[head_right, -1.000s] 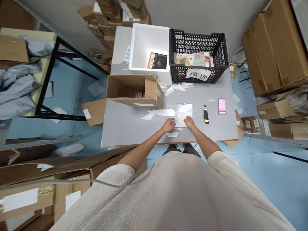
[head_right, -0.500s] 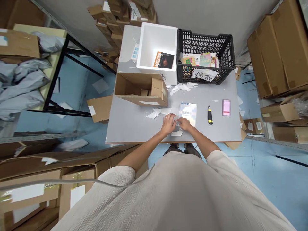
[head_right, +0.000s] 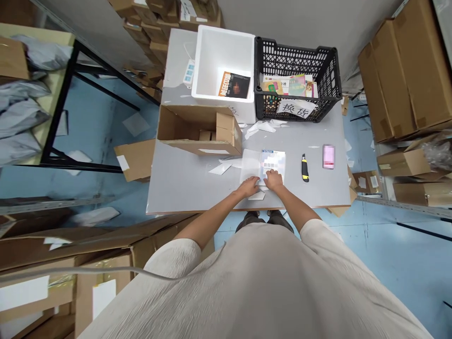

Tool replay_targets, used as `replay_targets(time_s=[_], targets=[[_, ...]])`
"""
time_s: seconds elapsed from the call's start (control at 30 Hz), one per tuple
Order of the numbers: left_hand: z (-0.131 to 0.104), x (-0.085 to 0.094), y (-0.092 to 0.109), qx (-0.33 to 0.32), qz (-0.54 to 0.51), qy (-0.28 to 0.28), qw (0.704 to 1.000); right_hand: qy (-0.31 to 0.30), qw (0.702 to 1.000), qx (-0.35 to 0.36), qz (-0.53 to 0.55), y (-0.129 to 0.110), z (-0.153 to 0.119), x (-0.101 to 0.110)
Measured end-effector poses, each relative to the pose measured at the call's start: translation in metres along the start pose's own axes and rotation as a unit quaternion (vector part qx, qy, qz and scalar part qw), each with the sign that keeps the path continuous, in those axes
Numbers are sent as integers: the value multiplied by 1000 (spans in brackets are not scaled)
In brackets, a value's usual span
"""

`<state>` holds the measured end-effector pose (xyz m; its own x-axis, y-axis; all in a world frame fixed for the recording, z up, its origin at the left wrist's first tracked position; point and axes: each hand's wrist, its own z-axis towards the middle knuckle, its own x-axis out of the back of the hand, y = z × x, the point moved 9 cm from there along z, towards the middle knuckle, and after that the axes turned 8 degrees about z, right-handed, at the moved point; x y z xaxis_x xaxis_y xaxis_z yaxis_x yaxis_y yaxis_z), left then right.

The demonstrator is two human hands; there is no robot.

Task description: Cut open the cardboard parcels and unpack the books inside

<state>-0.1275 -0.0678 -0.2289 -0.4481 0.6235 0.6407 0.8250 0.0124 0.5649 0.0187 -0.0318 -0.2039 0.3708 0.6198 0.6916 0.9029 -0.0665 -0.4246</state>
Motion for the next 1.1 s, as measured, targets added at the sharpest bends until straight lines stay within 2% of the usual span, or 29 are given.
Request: replay_targets(time_s=[0.13,0.27,0.5,0.63,0.77,0.93,1.1], targets=[[-1,-1,-3,12,12,-6,1000,24,998,-27,-47,-5,10,-2],[-2,-3,-6,18,11,-3,1000,39,997,-23,-66,-5,12,-3],[1,-4,-6,25,-23,6,999,18,999,-9,-47,-6,14,-1],[7,3,-4,23,-56,36,998,56,998,29,22,-5,6,9],[13,9,1,15,-70,54,996,111,983,71,124,9,-8,28],[17,13,8,31,-97,49,994,168,943,135,255,25,-27,55],[21,15,21,43,-110,35,992,239,901,125,341,41,-43,76]])
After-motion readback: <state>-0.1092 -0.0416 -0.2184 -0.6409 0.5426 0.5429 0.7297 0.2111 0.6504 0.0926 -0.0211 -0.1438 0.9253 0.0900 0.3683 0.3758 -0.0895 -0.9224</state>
